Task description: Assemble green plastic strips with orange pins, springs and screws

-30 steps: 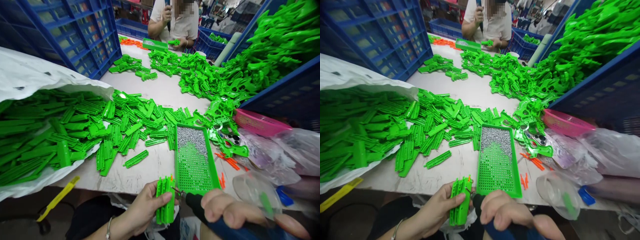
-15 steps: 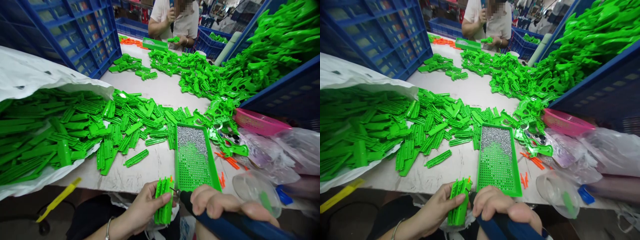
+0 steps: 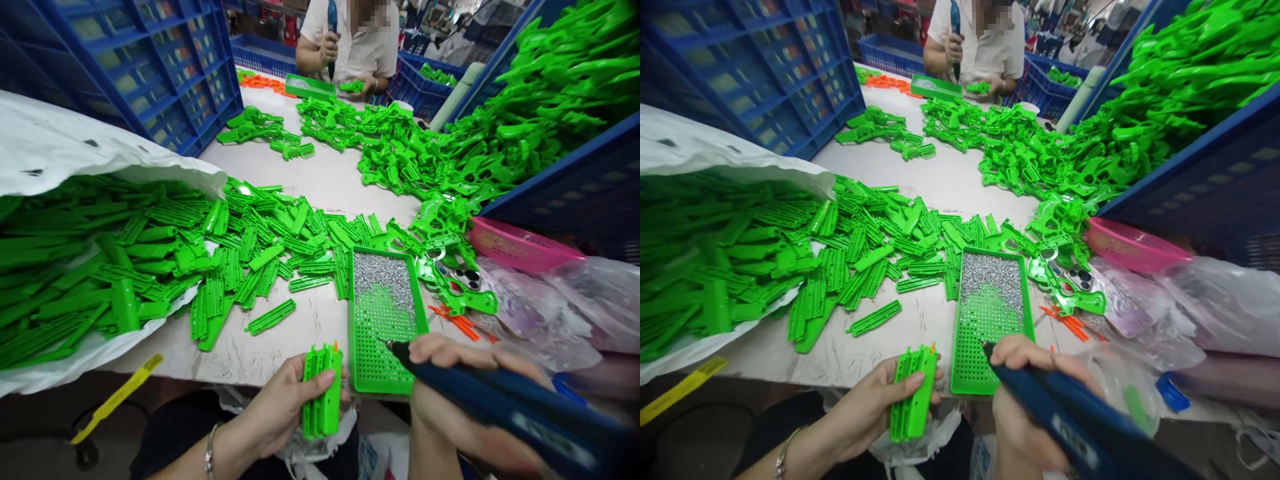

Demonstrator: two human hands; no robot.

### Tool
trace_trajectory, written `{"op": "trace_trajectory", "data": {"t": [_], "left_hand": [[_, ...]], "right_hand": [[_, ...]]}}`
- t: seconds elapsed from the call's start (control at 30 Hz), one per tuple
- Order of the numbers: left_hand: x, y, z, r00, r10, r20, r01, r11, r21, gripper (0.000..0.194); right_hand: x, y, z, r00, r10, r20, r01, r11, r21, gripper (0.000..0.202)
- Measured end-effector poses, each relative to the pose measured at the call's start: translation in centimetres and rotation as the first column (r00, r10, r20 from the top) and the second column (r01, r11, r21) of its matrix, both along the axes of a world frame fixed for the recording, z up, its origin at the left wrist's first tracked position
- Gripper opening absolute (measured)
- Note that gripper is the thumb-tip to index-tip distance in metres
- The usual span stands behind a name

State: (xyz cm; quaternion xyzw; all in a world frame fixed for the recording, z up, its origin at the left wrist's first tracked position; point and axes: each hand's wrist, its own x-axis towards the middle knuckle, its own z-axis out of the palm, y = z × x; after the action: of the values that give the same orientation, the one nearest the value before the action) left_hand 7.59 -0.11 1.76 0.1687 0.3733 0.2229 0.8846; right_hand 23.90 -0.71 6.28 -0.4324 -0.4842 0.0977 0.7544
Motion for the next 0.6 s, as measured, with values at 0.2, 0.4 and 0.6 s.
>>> {"op": "trace_trajectory", "data": {"t": [0.2,0.4,0.6], "left_hand": [[0.2,0.1,-0.1,0.999,0.042,-0.006,-0.042,0.999,-0.010,0.022],[0.3,0.2,-0.4,0.997,0.074,-0.011,-0.075,0.997,-0.036,0.021],[0.7,0.4,-0.1,0.981,0.187,-0.056,-0.190,0.980,-0.052,0.024]], "right_hand": [[0.5,2.2,-3.3,0.982,-0.037,-0.184,0.024,0.997,-0.068,0.046],[0.1,2.3,-3.1,0.993,-0.005,-0.116,-0.008,0.993,-0.114,0.045],[3.4,-2.6,-2.1,0.976,0.198,0.094,-0.142,0.898,-0.416,0.046]]}}
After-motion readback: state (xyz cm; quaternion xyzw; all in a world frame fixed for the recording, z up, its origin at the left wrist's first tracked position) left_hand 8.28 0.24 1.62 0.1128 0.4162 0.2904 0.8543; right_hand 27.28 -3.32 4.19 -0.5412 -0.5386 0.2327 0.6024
